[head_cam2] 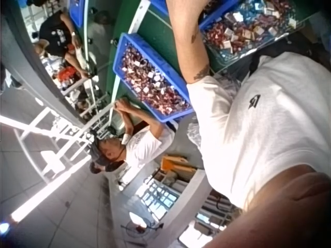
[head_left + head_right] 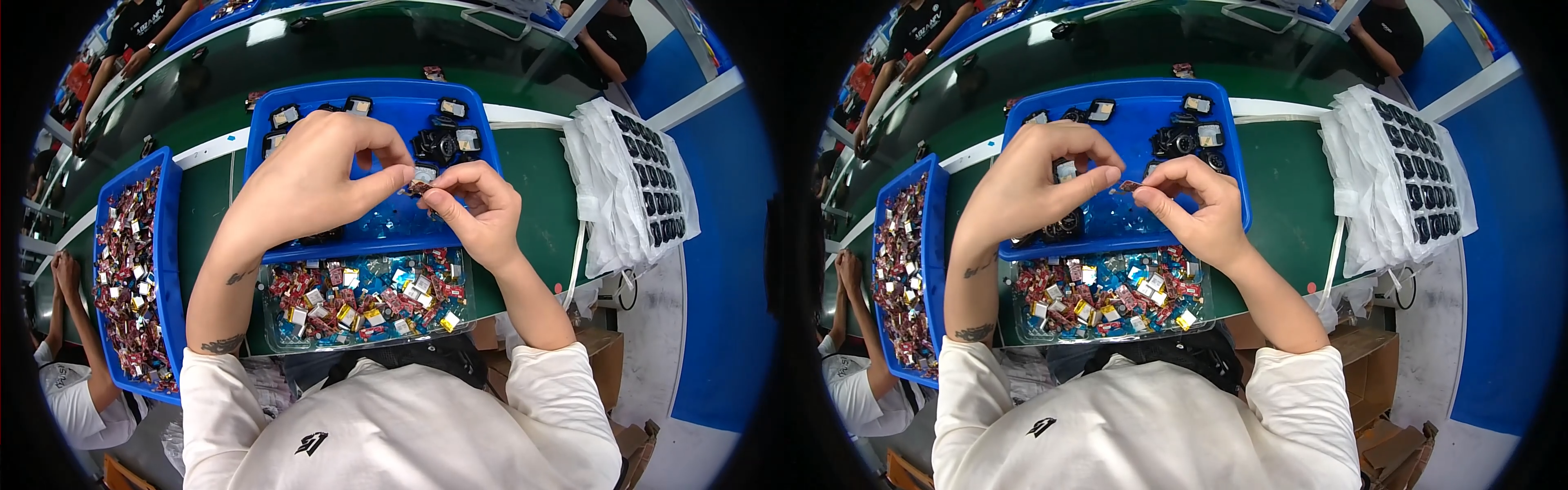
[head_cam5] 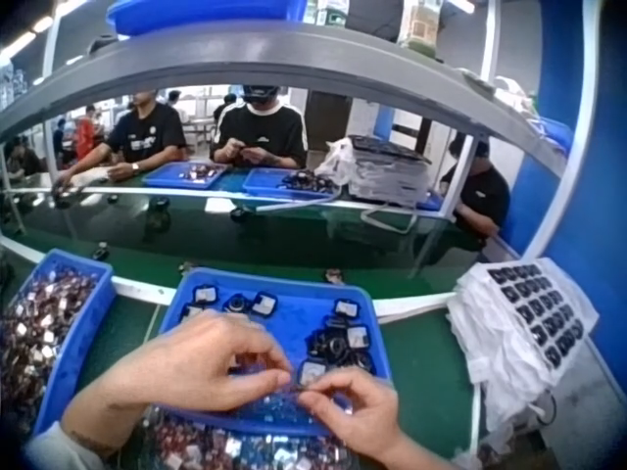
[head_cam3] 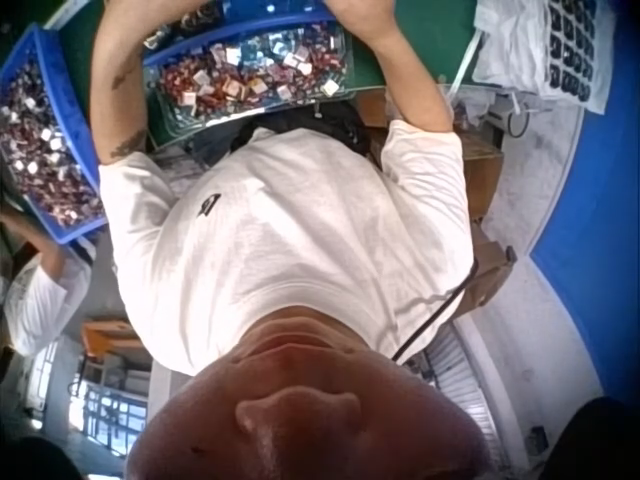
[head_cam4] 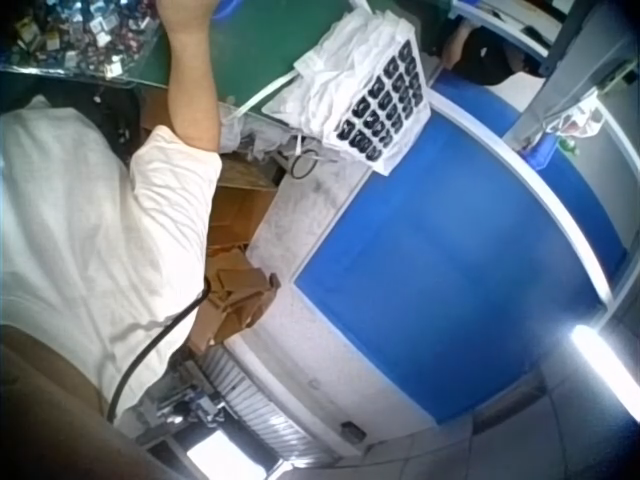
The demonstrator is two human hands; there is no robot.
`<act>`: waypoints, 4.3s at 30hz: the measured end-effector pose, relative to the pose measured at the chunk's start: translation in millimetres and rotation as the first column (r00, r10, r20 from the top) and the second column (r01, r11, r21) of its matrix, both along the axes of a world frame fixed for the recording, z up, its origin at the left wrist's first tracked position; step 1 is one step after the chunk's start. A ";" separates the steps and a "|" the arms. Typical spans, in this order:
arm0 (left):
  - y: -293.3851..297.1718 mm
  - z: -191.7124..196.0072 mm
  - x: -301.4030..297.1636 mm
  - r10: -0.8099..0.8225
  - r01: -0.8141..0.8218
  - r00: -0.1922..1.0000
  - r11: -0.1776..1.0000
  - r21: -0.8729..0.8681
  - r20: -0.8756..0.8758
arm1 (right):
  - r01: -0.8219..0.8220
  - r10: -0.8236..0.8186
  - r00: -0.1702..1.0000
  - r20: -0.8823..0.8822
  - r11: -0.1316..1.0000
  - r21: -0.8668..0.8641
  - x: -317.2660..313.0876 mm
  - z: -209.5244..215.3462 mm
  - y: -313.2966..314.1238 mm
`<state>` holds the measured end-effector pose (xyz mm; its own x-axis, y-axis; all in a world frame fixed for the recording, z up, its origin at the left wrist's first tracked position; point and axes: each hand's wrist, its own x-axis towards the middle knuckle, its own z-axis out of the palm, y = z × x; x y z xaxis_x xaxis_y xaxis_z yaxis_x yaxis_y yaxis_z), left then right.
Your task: Assembling small camera lens modules and sorting electronic components on a factory assembly line.
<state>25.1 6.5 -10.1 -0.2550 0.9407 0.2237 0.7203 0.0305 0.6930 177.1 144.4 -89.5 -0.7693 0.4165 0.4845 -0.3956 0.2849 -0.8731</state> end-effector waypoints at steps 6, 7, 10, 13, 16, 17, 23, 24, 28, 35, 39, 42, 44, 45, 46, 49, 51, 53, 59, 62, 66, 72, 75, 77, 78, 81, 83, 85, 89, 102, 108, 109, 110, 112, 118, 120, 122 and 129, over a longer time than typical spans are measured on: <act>-0.2 1.6 1.4 -0.101 0.101 0.995 0.995 0.014 0.018 | -0.154 0.168 0.980 0.106 0.980 -0.128 2.0 6.2 5.6; -0.3 3.3 1.8 -0.063 0.067 0.996 0.996 -0.060 0.070 | -0.227 0.256 0.964 0.071 0.932 -0.282 1.7 7.3 7.6; 1.5 -0.2 -5.5 -0.045 0.052 0.983 0.998 -0.039 0.176 | -0.271 0.300 0.954 0.020 0.887 -0.375 -0.1 4.9 9.8; 0.8 1.9 -0.3 -0.025 0.031 0.977 0.999 -0.025 0.214 | -0.256 0.269 0.963 0.001 0.919 -0.301 -1.8 4.3 5.5; 1.8 -1.0 1.8 -0.028 0.028 0.983 1.000 0.005 0.181 | -0.224 0.235 0.972 0.009 0.935 -0.276 -3.1 3.0 4.7; 2.1 -0.8 1.9 -0.029 0.028 0.983 1.000 0.005 0.181 | -0.187 0.187 0.982 -0.018 0.972 -0.140 -4.3 -1.9 7.5; 4.8 -2.6 2.7 0.020 -0.020 0.998 1.000 0.004 0.053 | -0.046 0.066 0.996 -0.058 0.953 0.301 -3.0 -4.6 13.2; 4.4 -1.8 2.0 0.002 -0.002 0.998 1.000 0.004 0.064 | -0.097 0.105 0.994 -0.034 0.979 0.180 -2.8 -5.0 10.0; 2.9 -5.9 1.9 -0.067 0.075 0.992 0.995 -0.062 0.111 | -0.104 0.103 0.995 -0.010 0.993 -0.060 -4.8 -1.8 -2.7; 0.3 -5.1 -11.9 0.026 -0.019 0.994 0.997 0.075 -0.102 | 0.086 -0.169 0.948 0.271 0.952 0.294 -5.9 1.5 4.7; 4.1 -4.8 -8.1 0.008 -0.007 0.989 1.000 0.004 -0.148 | -0.029 -0.302 0.877 0.374 0.743 0.669 -3.7 0.5 1.0; 3.2 -7.7 -6.0 -0.002 0.002 0.992 1.000 -0.001 -0.129 | -0.099 -0.292 0.850 0.439 0.730 0.677 -4.6 1.4 2.6; 3.6 -10.4 -5.2 -0.014 0.013 0.992 1.000 -0.010 -0.123 | -0.073 -0.280 0.876 0.394 0.729 0.680 -4.0 -2.2 2.6; 3.8 -12.0 -5.2 -0.041 0.040 0.989 0.999 -0.011 -0.142 | -0.071 -0.282 0.876 0.392 0.729 0.681 -4.5 -2.9 4.2; 4.0 -13.3 -5.2 -0.068 0.067 0.984 0.998 -0.013 -0.162 | -0.063 -0.246 0.899 0.361 0.745 0.665 -5.7 -3.3 6.6; 5.3 -18.2 -5.5 -0.074 0.087 0.972 0.995 0.048 -0.223 | -0.035 -0.155 0.916 0.370 0.888 0.458 -5.0 1.4 7.0; 6.4 -20.8 -6.5 -0.065 0.080 0.975 0.995 0.061 -0.213 | -0.015 -0.085 0.915 0.394 0.970 0.244 -6.1 2.0 4.9; 7.0 -19.0 -4.8 -0.057 0.075 0.977 0.994 0.078 -0.206 | 0.099 -0.117 0.985 0.126 0.985 0.141 -7.0 -0.1 1.4; 8.7 -5.9 5.6 0.095 -0.090 0.991 0.995 0.053 -0.099 | 0.381 -0.268 0.920 -0.287 0.789 0.483 -8.6 0.6 3.1; 9.5 -6.1 8.4 0.151 -0.154 0.988 0.985 -0.080 -0.039 | 0.432 -0.276 0.896 -0.349 0.727 0.534 -8.8 0.3 1.8; 13.2 -17.2 8.7 0.119 -0.093 0.961 0.989 -0.111 0.251 | 0.415 -0.225 0.897 -0.380 0.724 0.551 -8.9 -4.4 -0.5; 13.3 -16.6 9.2 0.064 -0.045 0.921 0.997 -0.058 0.385 | 0.329 -0.200 0.893 -0.403 0.901 0.281 -8.0 -3.0 -8.0; 12.4 -11.9 12.0 0.084 -0.054 0.933 0.994 -0.095 0.351 | 0.296 -0.095 0.891 -0.444 0.863 0.410 -9.1 -12.5 1.2; 11.4 -10.7 13.2 0.108 -0.071 0.951 0.988 -0.135 0.290 | 0.257 -0.053 0.901 -0.431 0.865 0.432 -8.4 -10.9 1.6; 10.8 -10.4 13.4 0.101 -0.080 0.957 0.993 -0.087 0.273 | 0.256 -0.092 0.904 -0.417 0.899 0.355 -7.4 -10.3 1.3; 11.1 -13.6 10.9 0.094 -0.095 0.967 0.995 -0.006 0.235 | 0.252 -0.207 0.909 -0.362 0.964 0.080 -6.9 -6.2 -0.6; 11.1 -14.5 10.3 0.091 -0.099 0.972 0.995 0.028 0.216 | 0.285 -0.296 0.930 -0.218 0.955 -0.083 -6.5 -3.6 4.4; 9.9 -14.1 11.1 0.079 -0.087 0.993 0.992 0.096 0.086 | 0.161 -0.174 0.983 -0.067 0.974 -0.159 -1.6 1.3 14.1; 10.8 -15.3 13.0 0.081 -0.093 0.991 0.989 0.116 0.102 | 0.071 -0.057 0.997 0.059 0.961 -0.268 -4.4 3.8 8.4; 11.8 -15.8 7.7 0.024 -0.010 0.965 0.999 -0.052 0.262 | -0.233 0.220 0.972 -0.079 0.896 -0.379 -0.2 -1.1 18.4; 11.0 -15.2 3.2 -0.086 0.106 0.874 0.994 -0.014 0.478 | -0.316 0.316 0.947 -0.062 0.872 -0.374 2.1 1.6 16.8; 10.3 -15.2 2.7 -0.090 0.117 0.872 0.993 -0.026 0.482 | -0.318 0.319 0.946 -0.062 0.871 -0.374 1.0 2.7 16.0; 10.1 -13.3 1.8 -0.090 0.116 0.871 0.993 -0.024 0.483 | -0.220 0.210 0.975 -0.066 0.913 -0.344 -0.3 4.5 15.2; 9.2 -8.1 -1.0 0.002 0.013 0.934 0.999 -0.042 0.357 | -0.041 0.037 0.998 -0.044 0.995 -0.092 -1.8 2.5 21.7; 2.3 -0.4 -7.8 0.035 -0.053 0.912 0.998 0.031 0.409 | 0.209 -0.366 0.924 0.111 0.726 0.655 -8.0 5.9 17.3; 1.0 0.9 -7.4 0.060 -0.072 0.918 0.997 0.015 0.393 | 0.115 -0.384 0.911 0.150 0.586 0.802 -9.0 3.0 21.4; 2.0 -3.4 -7.2 0.024 -0.065 0.916 0.994 0.088 0.400 | 0.075 -0.410 0.895 0.176 0.528 0.846 -8.9 1.1 19.3; -0.2 0.9 -5.2 -0.001 -0.052 0.901 0.993 0.109 0.434 | -0.023 -0.446 0.854 0.268 0.483 0.875 -5.8 9.3 21.5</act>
